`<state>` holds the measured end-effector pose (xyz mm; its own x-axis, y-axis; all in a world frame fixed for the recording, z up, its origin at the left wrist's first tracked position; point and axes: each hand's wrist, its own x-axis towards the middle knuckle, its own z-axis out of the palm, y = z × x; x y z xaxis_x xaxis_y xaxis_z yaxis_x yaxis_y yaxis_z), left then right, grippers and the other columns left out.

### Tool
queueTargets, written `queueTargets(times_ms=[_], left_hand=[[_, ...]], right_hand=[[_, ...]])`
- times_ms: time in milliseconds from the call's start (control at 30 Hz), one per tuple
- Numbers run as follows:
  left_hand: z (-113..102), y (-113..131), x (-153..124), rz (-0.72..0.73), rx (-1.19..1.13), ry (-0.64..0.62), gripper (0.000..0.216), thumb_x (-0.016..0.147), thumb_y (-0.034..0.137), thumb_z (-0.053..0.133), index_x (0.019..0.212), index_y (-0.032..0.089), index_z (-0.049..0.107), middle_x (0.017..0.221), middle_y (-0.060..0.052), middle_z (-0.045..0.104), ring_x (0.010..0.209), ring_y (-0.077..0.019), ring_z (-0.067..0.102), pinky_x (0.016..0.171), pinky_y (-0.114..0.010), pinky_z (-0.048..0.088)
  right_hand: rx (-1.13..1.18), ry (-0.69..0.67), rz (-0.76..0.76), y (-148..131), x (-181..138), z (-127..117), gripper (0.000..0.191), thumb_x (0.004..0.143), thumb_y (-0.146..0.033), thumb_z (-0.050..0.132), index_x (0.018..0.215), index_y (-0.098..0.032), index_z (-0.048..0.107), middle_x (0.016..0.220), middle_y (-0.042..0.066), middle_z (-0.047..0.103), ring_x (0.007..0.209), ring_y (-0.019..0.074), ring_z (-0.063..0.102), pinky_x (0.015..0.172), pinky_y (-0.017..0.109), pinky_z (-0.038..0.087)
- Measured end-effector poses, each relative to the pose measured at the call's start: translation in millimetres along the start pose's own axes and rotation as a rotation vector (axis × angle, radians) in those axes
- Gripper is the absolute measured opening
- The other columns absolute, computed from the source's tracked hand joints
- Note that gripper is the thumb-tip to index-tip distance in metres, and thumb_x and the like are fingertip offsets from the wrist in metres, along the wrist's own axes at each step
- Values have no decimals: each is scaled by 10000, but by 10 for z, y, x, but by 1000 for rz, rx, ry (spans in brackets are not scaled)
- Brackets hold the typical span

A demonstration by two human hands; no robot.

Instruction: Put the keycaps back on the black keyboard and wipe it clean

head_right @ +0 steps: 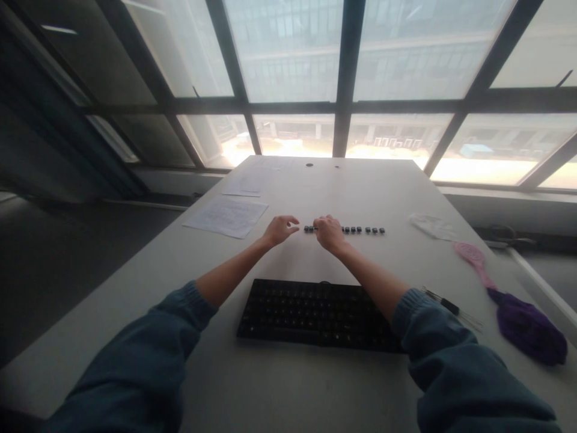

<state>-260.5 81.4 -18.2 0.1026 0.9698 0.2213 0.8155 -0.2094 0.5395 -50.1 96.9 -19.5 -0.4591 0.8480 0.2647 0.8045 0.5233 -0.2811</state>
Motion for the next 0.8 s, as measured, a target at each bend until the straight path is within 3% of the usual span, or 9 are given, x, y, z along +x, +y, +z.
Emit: queueTargets(times_ms=[267,467,633,733,800], left_hand=[[334,-14,314,23,23,-74,157,793,265,765,937,238,821,879,-49,778,858,-207,697,863,-304,536],[237,-22,229,28,-13,-61,142,789,247,742,905,231,823,835,-33,778,805,-191,691,805,-289,535],[-132,-15,-211,44,-73,-8,136,801,294,750,889,213,814,824,-20,778,771,-168,681,776,-273,516],[-356,12,-651,29,-172,8,150,784,321,773,875,209,809,819,-17,775,747,-157,662,736,-260,493],[-457,39,-956,-1,-236,-41,177,788,360,775,870,206,811,789,-20,767,713,-150,636,692,-252,473]], right_hand=[[1,-47,-69,107,250,249,136,907,-167,635,938,-184,766,1036,117,752,1088,273,557,934,389,316],[52,-36,-129,63,241,248,157,899,-124,627,840,-177,762,964,101,756,1054,255,574,958,407,281],[137,37,-163,-197,-38,126,99,903,-171,664,886,-203,756,968,72,750,1034,239,589,950,392,328],[368,55,-149,-407,-344,50,48,856,-181,716,864,-207,756,902,51,748,914,209,630,871,344,404],[548,-7,-117,-537,-565,18,38,831,-188,730,839,-207,762,848,32,750,840,183,652,814,307,443]])
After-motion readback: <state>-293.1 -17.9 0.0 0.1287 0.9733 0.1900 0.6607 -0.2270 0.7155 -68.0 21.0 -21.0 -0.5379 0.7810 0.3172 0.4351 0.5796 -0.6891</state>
